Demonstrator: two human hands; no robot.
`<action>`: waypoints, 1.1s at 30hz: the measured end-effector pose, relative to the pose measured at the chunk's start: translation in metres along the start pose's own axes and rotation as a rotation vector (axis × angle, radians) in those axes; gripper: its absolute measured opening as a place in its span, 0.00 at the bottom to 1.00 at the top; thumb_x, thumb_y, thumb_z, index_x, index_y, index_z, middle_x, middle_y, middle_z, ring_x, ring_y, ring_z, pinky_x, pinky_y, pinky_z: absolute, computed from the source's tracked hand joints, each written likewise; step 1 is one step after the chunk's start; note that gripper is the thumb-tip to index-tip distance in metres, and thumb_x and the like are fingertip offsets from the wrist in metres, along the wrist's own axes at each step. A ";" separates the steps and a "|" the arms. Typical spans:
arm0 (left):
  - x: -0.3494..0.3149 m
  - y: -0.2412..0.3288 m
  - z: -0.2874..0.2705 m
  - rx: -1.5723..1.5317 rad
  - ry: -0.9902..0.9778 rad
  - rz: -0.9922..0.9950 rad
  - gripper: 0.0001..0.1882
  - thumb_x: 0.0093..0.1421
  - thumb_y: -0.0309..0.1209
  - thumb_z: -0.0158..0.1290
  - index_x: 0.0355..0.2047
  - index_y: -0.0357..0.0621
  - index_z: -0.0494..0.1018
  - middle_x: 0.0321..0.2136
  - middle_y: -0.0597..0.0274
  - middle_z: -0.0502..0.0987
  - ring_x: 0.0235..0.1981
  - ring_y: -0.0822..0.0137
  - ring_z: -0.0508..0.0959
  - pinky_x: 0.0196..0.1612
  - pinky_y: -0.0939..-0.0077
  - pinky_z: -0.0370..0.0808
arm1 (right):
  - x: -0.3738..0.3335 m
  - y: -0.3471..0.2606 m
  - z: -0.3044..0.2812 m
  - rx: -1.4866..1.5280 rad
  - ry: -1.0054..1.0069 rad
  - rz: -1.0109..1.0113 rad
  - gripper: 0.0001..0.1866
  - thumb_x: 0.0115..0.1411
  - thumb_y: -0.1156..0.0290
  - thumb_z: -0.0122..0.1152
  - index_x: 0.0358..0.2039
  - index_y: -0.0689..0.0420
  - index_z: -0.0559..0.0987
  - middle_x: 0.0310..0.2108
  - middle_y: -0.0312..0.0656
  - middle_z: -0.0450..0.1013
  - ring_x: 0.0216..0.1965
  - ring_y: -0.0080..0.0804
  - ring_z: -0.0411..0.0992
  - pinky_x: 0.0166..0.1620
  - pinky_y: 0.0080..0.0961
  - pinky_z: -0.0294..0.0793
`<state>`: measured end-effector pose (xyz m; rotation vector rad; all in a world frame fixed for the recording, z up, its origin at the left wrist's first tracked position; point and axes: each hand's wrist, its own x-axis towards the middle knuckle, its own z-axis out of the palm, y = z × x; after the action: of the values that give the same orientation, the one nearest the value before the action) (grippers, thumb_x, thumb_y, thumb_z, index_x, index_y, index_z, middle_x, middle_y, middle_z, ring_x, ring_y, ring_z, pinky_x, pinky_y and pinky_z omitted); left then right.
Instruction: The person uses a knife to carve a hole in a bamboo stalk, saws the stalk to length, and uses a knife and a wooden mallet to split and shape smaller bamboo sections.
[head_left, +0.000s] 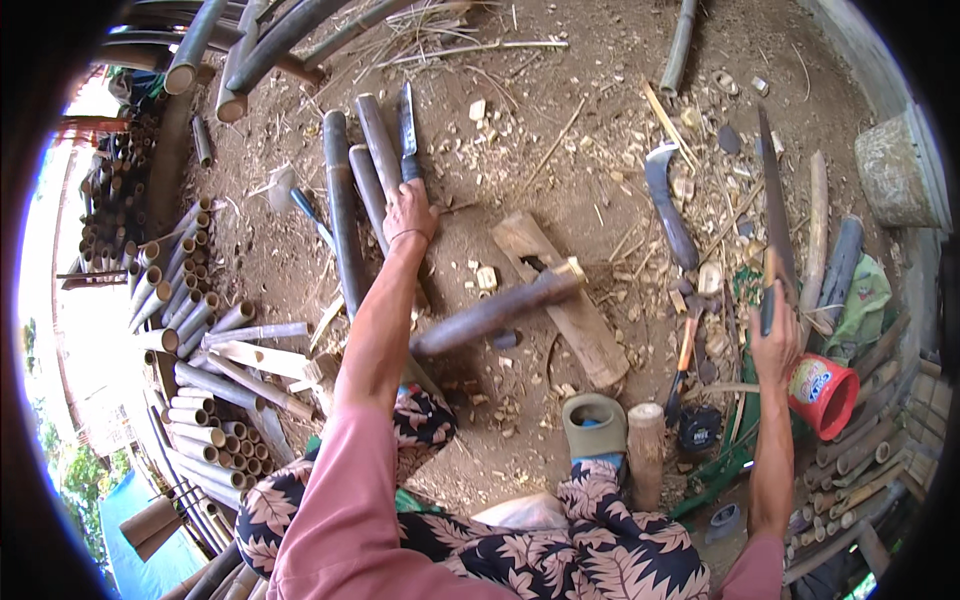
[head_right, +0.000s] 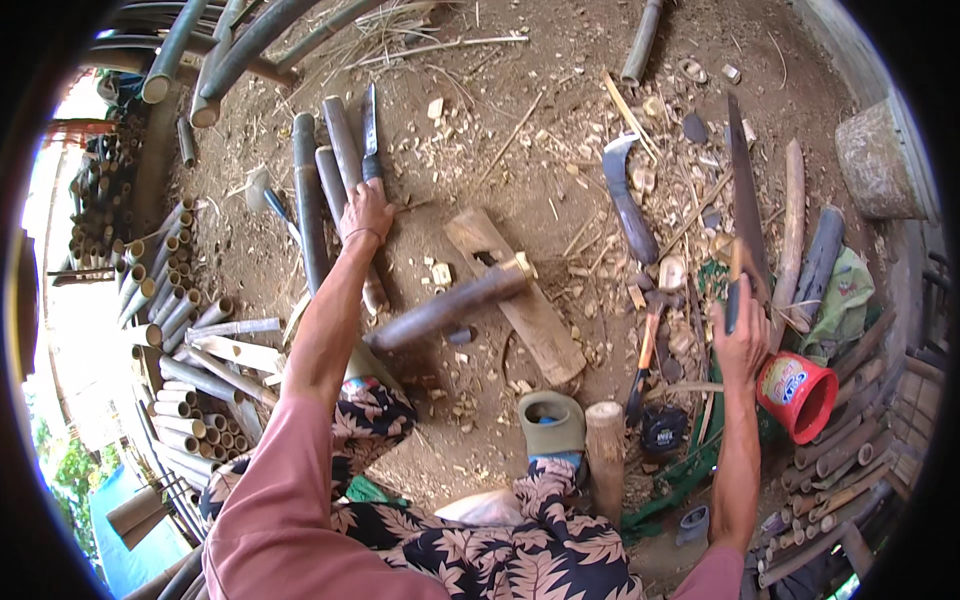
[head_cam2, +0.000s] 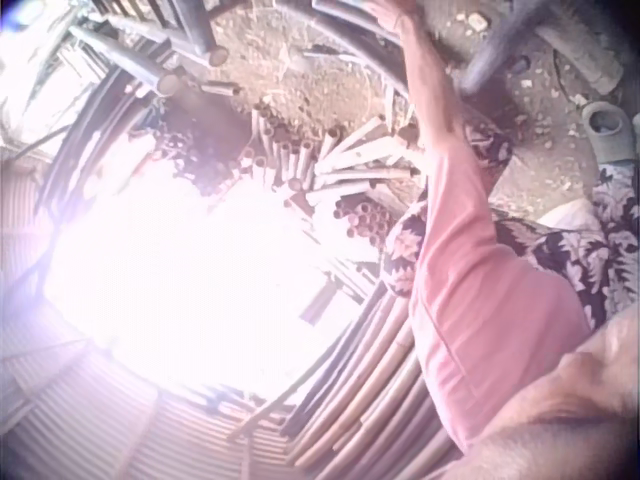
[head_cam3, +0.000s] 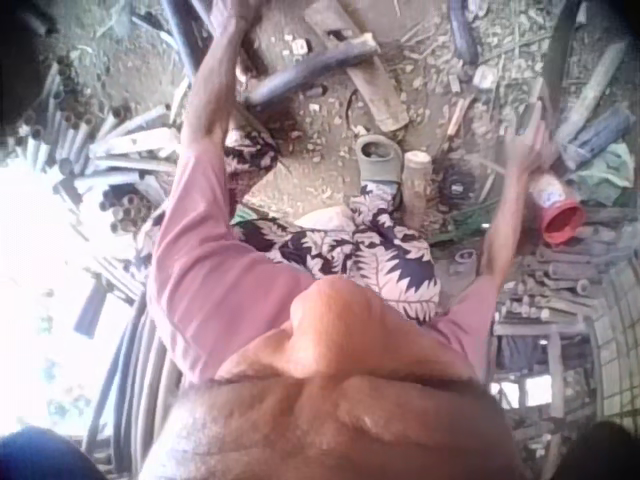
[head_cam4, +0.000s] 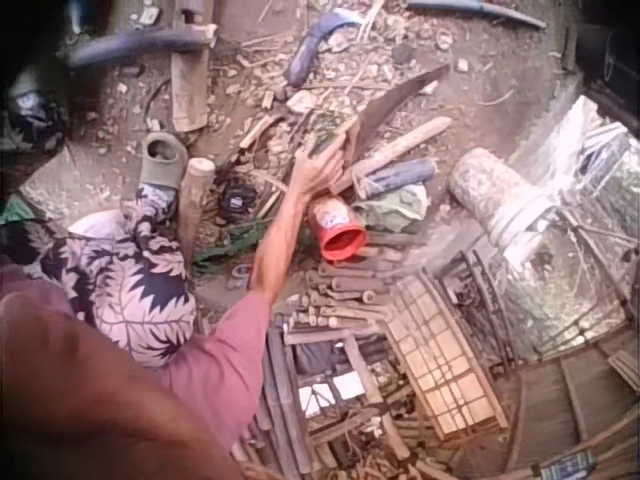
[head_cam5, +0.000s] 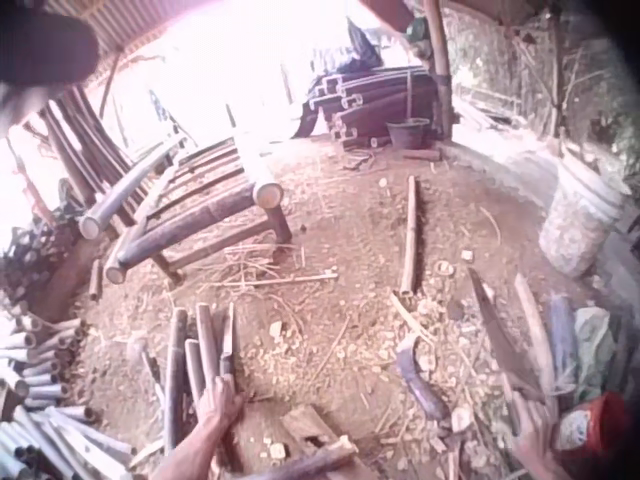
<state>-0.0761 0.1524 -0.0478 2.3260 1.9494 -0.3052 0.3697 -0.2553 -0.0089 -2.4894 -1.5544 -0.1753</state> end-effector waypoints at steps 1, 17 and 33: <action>0.003 -0.005 -0.002 0.062 0.049 0.031 0.28 0.57 0.42 0.59 0.50 0.34 0.67 0.44 0.41 0.75 0.49 0.47 0.77 0.47 0.57 0.78 | 0.002 -0.014 -0.003 -0.071 -0.113 0.004 0.38 0.55 0.52 0.68 0.61 0.59 0.69 0.48 0.51 0.69 0.50 0.52 0.68 0.50 0.44 0.69; -0.174 0.036 0.005 -0.166 -0.367 0.341 0.48 0.44 0.59 0.66 0.57 0.41 0.63 0.47 0.41 0.74 0.48 0.45 0.77 0.51 0.52 0.74 | 0.054 -0.195 0.024 1.517 -0.493 0.524 0.36 0.61 0.69 0.62 0.64 0.64 0.55 0.31 0.43 0.71 0.21 0.28 0.72 0.22 0.24 0.79; -0.151 0.033 0.015 -0.232 -0.560 0.328 0.34 0.40 0.43 0.64 0.50 0.47 0.74 0.36 0.43 0.81 0.40 0.45 0.81 0.48 0.56 0.76 | -0.017 -0.232 0.049 1.436 -0.689 0.651 0.21 0.67 0.62 0.57 0.54 0.61 0.69 0.23 0.36 0.70 0.14 0.23 0.69 0.15 0.23 0.71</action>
<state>-0.0701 -0.0022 -0.0325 2.0678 1.2532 -0.5869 0.1536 -0.1604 -0.0358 -1.6145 -0.4186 1.4272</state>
